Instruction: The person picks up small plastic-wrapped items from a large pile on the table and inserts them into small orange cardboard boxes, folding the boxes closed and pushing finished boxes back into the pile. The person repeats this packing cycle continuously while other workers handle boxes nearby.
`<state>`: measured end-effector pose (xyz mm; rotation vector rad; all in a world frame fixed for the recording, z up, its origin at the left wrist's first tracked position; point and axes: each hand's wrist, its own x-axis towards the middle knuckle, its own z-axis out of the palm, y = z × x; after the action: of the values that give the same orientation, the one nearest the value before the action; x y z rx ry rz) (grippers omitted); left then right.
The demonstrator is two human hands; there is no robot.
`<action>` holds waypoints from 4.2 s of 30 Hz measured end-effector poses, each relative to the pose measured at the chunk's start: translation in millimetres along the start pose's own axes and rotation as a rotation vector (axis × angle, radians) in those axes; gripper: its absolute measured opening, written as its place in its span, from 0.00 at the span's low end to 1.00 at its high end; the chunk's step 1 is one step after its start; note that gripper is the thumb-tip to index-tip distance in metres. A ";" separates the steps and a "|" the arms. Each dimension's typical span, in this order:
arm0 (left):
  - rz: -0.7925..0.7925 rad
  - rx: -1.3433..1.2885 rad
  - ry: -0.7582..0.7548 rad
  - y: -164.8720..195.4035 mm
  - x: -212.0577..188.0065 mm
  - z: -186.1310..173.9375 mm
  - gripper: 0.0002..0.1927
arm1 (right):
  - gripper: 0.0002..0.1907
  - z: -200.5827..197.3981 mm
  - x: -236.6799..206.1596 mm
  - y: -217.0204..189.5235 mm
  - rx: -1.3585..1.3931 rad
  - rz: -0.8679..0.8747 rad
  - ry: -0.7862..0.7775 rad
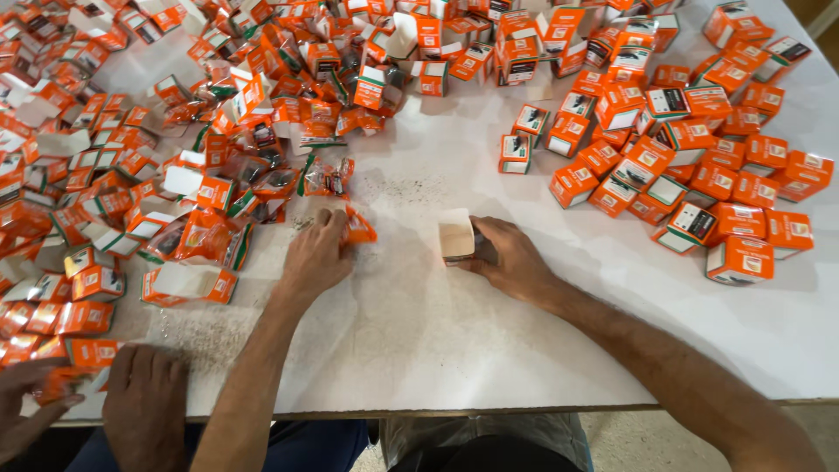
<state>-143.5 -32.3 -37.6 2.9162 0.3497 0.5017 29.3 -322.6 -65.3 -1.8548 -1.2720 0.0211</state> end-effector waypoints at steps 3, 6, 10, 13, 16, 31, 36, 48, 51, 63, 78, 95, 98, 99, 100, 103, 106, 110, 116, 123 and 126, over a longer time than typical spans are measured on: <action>0.033 -0.372 -0.039 31.4 4.7 -2.1 0.17 | 0.36 -0.9 0.1 2.0 -0.027 -0.009 -0.005; 0.143 -0.749 0.215 84.8 -6.4 3.2 0.15 | 0.34 -2.9 0.3 4.2 -0.004 -0.019 -0.019; 0.574 -0.658 0.508 132.3 -3.1 23.7 0.18 | 0.28 -5.9 0.9 7.0 0.075 -0.010 -0.054; 0.714 -0.488 0.545 138.3 12.6 39.1 0.21 | 0.28 -6.1 2.1 8.4 0.076 -0.062 -0.019; 0.564 -0.378 0.492 132.6 14.3 47.5 0.18 | 0.29 -4.8 1.3 9.0 0.067 -0.057 -0.024; 0.311 -0.150 0.400 135.5 -0.6 49.5 0.25 | 0.36 4.1 -0.8 15.8 -0.005 -0.029 -0.002; 0.193 -0.227 0.224 135.8 13.2 53.8 0.20 | 0.37 4.9 2.4 10.7 -0.040 -0.032 -0.002; -0.263 -0.845 0.270 149.4 21.7 52.9 0.24 | 0.36 1.2 2.9 5.1 -0.049 -0.039 -0.012; -0.441 -0.852 -0.105 141.0 33.3 49.1 0.39 | 0.38 5.0 -1.5 7.7 -0.065 -0.036 0.000; -0.115 -0.795 -0.040 120.5 36.7 68.9 0.19 | 0.36 3.0 -7.0 -4.6 -0.100 -0.172 -0.041; -0.478 -1.327 -0.438 100.4 56.4 60.4 0.14 | 0.23 9.6 -9.3 2.2 -0.209 -0.184 -0.013; 0.304 -0.789 0.099 110.9 9.0 47.9 0.10 | 0.27 5.9 -7.9 -8.1 -0.127 0.003 -0.068; 0.396 -0.737 0.115 105.8 10.3 50.0 0.08 | 0.29 4.9 -7.5 -9.7 -0.135 -0.022 -0.063; 0.444 -0.694 0.129 104.1 9.8 49.7 0.08 | 0.29 3.9 -7.5 -10.2 -0.146 -0.028 -0.063; 0.472 -0.690 0.128 102.8 8.8 49.0 0.10 | 0.28 2.8 -7.7 -10.6 -0.155 -0.033 -0.064; 0.530 -0.633 0.121 102.5 4.0 44.5 0.14 | 0.24 0.8 -7.8 -11.2 -0.172 -0.115 -0.036; 0.531 -0.500 0.129 106.3 -0.7 40.4 0.15 | 0.19 3.3 -8.3 -11.4 -0.178 -0.232 0.003; 0.527 -0.441 0.131 101.9 -1.8 41.3 0.20 | 0.15 -2.7 -2.8 -7.3 -0.161 -0.264 -0.029; 0.355 -0.357 0.372 48.5 44.2 57.7 0.24 | 0.21 -61.7 15.4 10.9 -0.531 -0.245 0.448; -0.037 -0.052 0.711 -26.2 214.7 80.6 0.39 | 0.36 -12.1 12.3 -2.1 -0.411 -0.363 0.136; -0.126 -0.029 0.585 -36.1 252.6 83.2 0.40 | 0.35 -6.0 3.9 4.2 -0.242 -0.345 -0.045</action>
<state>109.5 57.0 -44.2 2.6368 0.5814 1.3199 37.1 -323.8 -62.6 -1.8149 -1.6714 -0.2896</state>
